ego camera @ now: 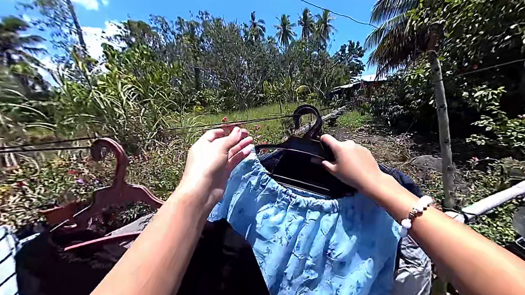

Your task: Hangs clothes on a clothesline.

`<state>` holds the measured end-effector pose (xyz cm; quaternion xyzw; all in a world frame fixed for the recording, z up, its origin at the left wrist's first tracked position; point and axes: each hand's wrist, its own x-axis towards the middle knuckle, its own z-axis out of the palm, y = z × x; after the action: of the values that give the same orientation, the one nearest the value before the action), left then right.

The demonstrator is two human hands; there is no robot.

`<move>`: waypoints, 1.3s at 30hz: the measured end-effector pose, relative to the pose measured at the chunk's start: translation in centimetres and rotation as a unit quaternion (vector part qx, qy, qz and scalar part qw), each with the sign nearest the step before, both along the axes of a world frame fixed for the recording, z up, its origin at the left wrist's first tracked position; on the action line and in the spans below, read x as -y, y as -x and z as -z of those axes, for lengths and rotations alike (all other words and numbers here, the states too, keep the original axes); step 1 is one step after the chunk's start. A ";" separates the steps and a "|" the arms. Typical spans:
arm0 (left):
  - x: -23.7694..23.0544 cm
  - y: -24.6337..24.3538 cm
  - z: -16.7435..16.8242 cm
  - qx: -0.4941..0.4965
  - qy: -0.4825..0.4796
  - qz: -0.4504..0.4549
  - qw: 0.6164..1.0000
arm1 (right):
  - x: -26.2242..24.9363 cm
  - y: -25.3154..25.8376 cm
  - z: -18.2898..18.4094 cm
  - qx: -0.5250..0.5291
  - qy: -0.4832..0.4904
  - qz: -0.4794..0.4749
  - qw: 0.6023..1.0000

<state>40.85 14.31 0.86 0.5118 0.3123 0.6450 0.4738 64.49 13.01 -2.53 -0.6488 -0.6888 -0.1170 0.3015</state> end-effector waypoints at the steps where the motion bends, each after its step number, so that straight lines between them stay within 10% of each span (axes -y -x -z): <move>1: -0.2 -0.9 -0.4 0.026 -0.009 -0.016 0.999 | 0.3 -2.0 -0.5 -0.009 -0.001 0.005 1.000; 15: 1.4 -4.8 0.9 0.146 -0.015 -0.142 0.979 | 2.9 -17.8 -3.3 0.068 -0.149 0.004 0.986; 19: 1.1 -3.2 2.2 -0.098 -0.076 -0.291 0.949 | 3.6 -15.6 -6.5 0.076 -0.112 0.018 0.991; 22: 0.5 -1.1 1.7 -0.343 -0.221 -0.421 0.810 | 4.3 -13.9 -8.2 0.085 -0.099 -0.013 0.991; 26: -1.1 0.1 -2.4 -0.628 -0.212 -0.335 0.670 | 4.3 -13.0 -9.0 0.104 -0.096 -0.102 0.985; 39: 0.6 -0.1 0.4 -0.679 -0.296 -0.263 0.618 | 0.3 -5.5 -5.9 0.031 0.029 -0.157 0.987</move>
<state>40.90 13.73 0.41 0.8124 0.4582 0.2689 -0.2404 70.03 12.74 3.40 -0.5371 -0.7942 -0.0685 0.2758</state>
